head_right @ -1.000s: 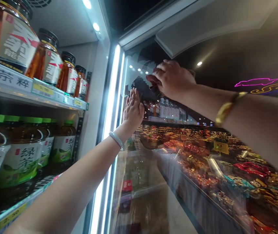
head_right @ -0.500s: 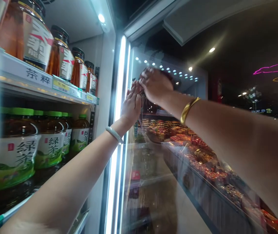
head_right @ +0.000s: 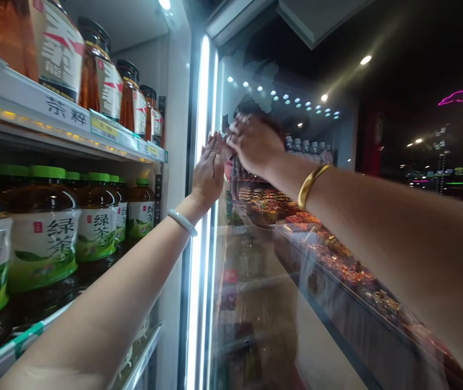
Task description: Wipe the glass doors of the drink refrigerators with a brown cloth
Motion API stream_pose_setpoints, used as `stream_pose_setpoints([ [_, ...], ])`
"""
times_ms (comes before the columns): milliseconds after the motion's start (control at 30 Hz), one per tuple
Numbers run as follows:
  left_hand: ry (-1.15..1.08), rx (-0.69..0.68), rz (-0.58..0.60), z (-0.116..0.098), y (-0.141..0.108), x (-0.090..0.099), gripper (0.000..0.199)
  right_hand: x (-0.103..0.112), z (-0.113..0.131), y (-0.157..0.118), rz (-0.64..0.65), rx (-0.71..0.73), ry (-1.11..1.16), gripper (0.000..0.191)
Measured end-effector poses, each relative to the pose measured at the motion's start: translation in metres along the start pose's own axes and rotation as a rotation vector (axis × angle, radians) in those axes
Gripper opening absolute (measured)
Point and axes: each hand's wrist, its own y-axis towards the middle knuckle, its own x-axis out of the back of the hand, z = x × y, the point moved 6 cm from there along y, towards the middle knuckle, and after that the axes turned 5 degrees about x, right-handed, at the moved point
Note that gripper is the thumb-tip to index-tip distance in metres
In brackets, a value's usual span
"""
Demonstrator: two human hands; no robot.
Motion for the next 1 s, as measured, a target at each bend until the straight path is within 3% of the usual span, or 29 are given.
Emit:
stream_pose_setpoints([
  [100, -0.015, 0.087, 0.008, 0.004, -0.017, -0.006, 0.062, -0.013, 0.082, -0.037, 0.139, 0.273, 0.083, 0.034],
  [167, -0.018, 0.065, 0.032, 0.000, -0.029, -0.011, 0.062, -0.007, 0.104, -0.063, 0.192, 0.408, 0.124, 0.029],
  [233, -0.021, 0.026, 0.045, -0.005, -0.037, -0.013, 0.062, 0.004, 0.089, -0.075, 0.213, 0.468, 0.118, 0.034],
  [300, -0.024, 0.007, 0.032, -0.007, -0.040, -0.012, 0.063, 0.013, 0.052, -0.065, 0.189, 0.401, 0.065, 0.040],
  [400, -0.033, 0.036, -0.009, -0.006, -0.043, -0.011, 0.063, 0.016, 0.007, -0.033, 0.053, 0.083, -0.034, 0.046],
  [467, -0.057, 0.081, -0.033, -0.005, -0.048, -0.013, 0.062, 0.010, 0.013, -0.021, -0.004, -0.032, -0.075, 0.045],
  [533, -0.087, 0.125, -0.056, -0.006, -0.058, -0.016, 0.061, 0.003, 0.043, -0.024, 0.008, 0.015, -0.083, 0.043],
  [633, -0.122, 0.104, -0.058, -0.015, -0.075, -0.023, 0.061, 0.008, 0.071, -0.053, 0.047, 0.120, -0.076, 0.040],
  [733, -0.147, 0.020, -0.023, -0.029, -0.081, -0.031, 0.061, 0.030, 0.054, -0.081, 0.073, 0.170, -0.064, 0.042],
  [867, -0.162, 0.052, -0.042, -0.038, -0.068, -0.041, 0.061, 0.054, 0.012, -0.076, -0.046, -0.111, -0.077, 0.045],
  [933, -0.166, 0.118, -0.062, -0.037, -0.062, -0.045, 0.062, 0.055, 0.020, -0.074, -0.091, -0.236, -0.103, 0.044],
  [1000, -0.173, 0.192, -0.078, -0.036, -0.063, -0.048, 0.061, 0.050, 0.046, -0.083, -0.077, -0.217, -0.117, 0.044],
])
